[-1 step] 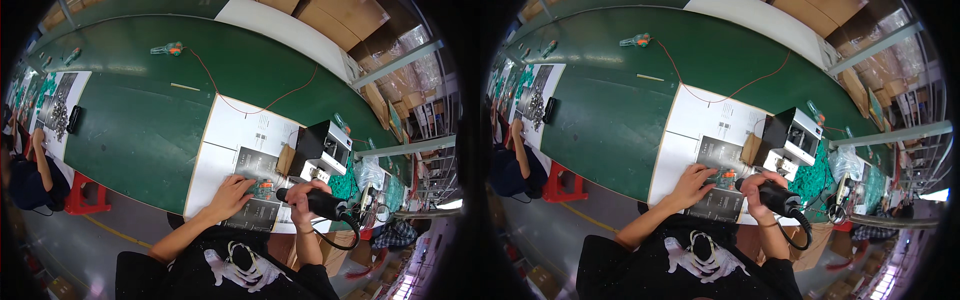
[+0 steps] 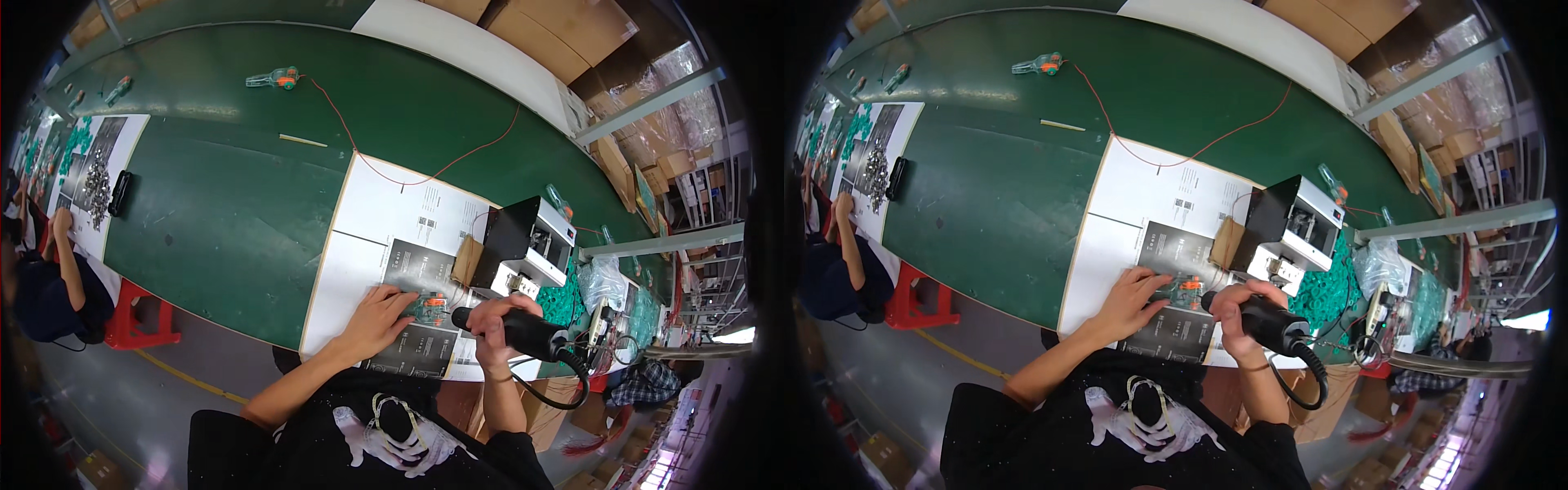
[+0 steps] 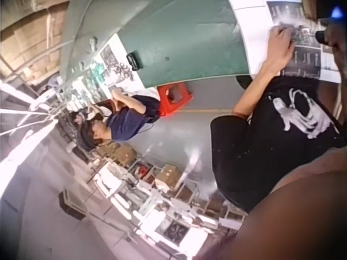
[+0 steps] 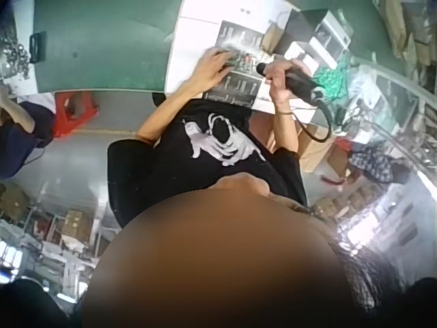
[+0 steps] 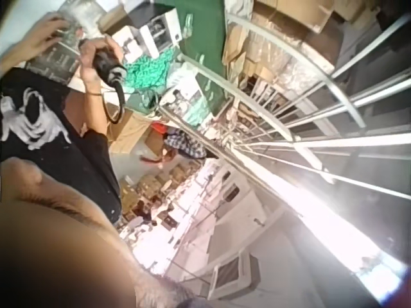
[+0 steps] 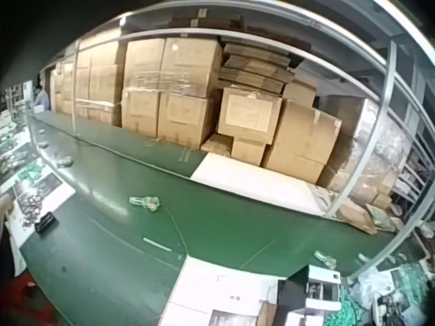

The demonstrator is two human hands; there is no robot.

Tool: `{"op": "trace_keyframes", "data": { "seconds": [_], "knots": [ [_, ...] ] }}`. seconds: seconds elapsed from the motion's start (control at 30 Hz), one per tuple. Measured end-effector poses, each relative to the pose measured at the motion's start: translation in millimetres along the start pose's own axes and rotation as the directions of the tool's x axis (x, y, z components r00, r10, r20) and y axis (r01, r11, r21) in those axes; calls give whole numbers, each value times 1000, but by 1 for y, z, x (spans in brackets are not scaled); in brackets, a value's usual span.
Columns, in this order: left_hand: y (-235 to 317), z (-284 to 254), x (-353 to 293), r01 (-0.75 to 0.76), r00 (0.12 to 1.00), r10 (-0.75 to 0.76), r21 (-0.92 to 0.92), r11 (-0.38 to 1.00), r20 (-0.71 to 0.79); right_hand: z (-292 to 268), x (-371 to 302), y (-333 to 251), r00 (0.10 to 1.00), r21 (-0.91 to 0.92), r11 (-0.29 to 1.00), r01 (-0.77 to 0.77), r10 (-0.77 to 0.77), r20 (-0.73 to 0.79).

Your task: Assembling electronic components on a circuit board at a production line using a suspended power tool and a jig.

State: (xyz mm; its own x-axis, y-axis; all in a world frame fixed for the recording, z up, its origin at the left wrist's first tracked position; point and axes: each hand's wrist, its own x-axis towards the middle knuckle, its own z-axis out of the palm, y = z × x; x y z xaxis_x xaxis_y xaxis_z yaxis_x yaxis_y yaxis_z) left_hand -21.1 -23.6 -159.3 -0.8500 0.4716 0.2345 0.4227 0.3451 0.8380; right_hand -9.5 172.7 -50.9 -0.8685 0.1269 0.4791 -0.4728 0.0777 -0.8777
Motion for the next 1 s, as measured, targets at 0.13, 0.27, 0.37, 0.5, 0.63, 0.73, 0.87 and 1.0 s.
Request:
{"op": "trace_keyframes", "data": {
  "seconds": [0.13, 0.27, 0.37, 0.5, 0.63, 0.73, 0.87, 1.0],
  "knots": [
    [-3, 1, 1, -2, 1000, 2, -4, 1000, -2, 3, 0, 0, 1000, 26, 1000, -17, 17, -11],
    [-2, 0, 1, 2, 1000, -2, 2, 1000, -12, 5, 0, -4, 1000, 58, 998, 8, -6, -28],
    [1, -2, 1, 20, 1000, -20, -4, 1000, -10, 4, 0, -1, 999, 75, 997, -6, 9, -40],
    [-2, 0, 0, 31, 1000, -31, -9, 999, -2, 3, -3, 11, 999, 43, 998, -42, 42, 3],
    [-5, 0, -1, 16, 999, -17, -12, 1000, -48, 4, -6, 15, 994, -1, 1000, -26, 26, 104],
    [-7, -3, -4, 8, 996, -7, 3, 1000, -88, 0, -11, 16, 990, 60, 996, -71, 64, 123],
    [-8, -6, -8, 4, 993, 0, 34, 999, -116, -2, -12, 17, 989, 71, 992, -104, 95, 112],
    [-7, -8, -7, 2, 995, 1, 38, 999, -97, -2, -9, 21, 988, -76, 997, -36, 47, 147]
  ]
}}
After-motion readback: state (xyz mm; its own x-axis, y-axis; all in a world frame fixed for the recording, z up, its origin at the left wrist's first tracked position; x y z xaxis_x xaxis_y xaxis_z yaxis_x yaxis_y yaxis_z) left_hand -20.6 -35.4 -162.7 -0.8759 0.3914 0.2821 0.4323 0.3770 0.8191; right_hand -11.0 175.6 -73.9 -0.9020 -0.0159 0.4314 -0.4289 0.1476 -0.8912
